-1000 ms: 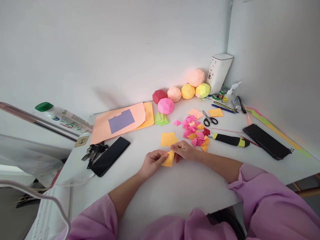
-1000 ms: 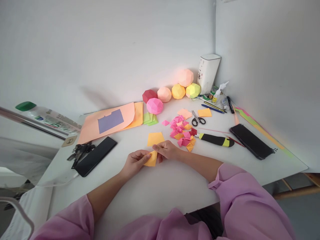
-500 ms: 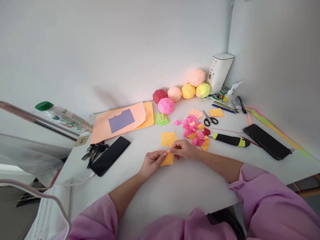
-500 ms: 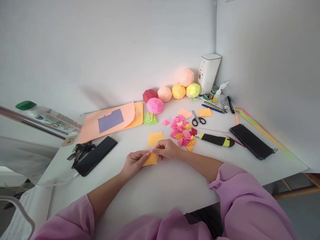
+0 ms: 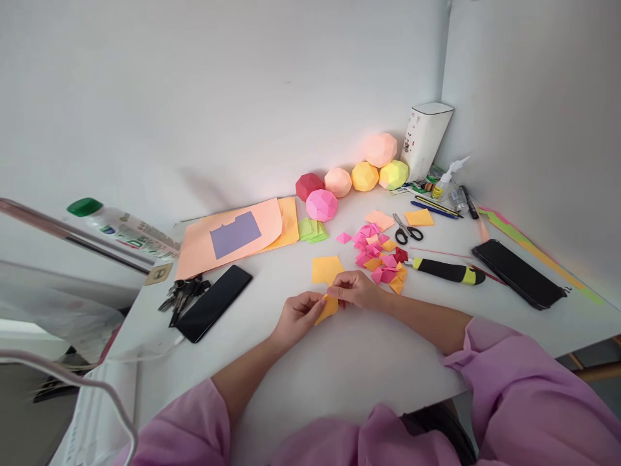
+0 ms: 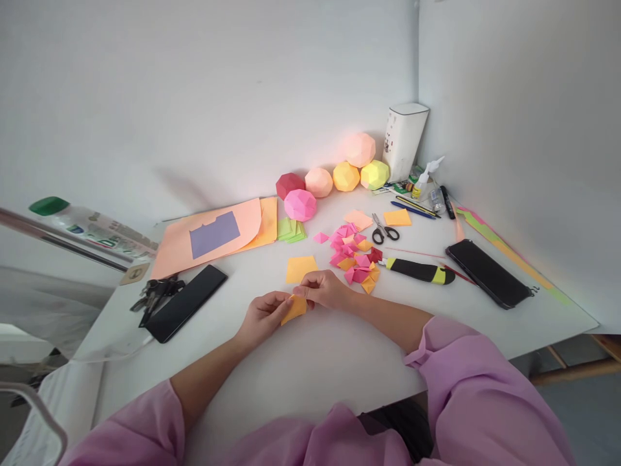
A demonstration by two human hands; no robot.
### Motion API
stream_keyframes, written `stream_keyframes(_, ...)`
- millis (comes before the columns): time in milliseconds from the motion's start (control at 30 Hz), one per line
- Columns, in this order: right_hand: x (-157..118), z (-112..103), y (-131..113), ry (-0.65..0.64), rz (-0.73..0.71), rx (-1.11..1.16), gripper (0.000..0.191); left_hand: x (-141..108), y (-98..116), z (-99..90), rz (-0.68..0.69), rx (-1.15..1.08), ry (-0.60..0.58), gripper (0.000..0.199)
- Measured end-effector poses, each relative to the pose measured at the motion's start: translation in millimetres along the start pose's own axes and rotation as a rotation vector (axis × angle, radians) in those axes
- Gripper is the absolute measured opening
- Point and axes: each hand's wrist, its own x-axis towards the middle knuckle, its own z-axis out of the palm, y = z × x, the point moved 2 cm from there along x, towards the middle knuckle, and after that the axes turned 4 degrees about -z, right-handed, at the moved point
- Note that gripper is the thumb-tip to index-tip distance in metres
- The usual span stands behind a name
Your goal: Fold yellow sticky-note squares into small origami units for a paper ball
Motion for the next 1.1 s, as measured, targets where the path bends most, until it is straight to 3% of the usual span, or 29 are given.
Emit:
stream_keyframes(200, -1.3, 3.6, -3.6, 0.012, -0.033, -0.109, 0.031, -0.6, 0.8, 1.1, -0.003, 0.007, 0.055, 0.029)
stream_keyframes(367, -0.1, 0.1, -4.0, 0.029, -0.019, -0.018, 0.034, -1.5, -1.9, -2.6, -0.024, -0.022, 0.062, 0.030)
stream_keyframes(500, -0.8, 0.0, -3.6, 0.025, -0.058, 0.044, 0.024, -1.8, -2.7, -3.6, -0.052, -0.056, 0.080, 0.030)
stream_keyframes(633, -1.8, 4.6, -0.8, -0.026, -0.098, -0.037, 0.021, -1.2, -2.3, -2.9, -0.042, -0.040, 0.068, 0.031)
stream_keyframes(833, -0.2, 6.7, 0.8, 0.003, -0.176, -0.149, 0.012, -1.0, -0.3, -2.7, 0.000, 0.022, 0.054, 0.029)
stream_keyframes(1100, -2.4, 7.3, 0.0, 0.008, -0.169, -0.180, 0.003, -3.5, 5.8, -2.5, 0.041, 0.140, 0.034, 0.023)
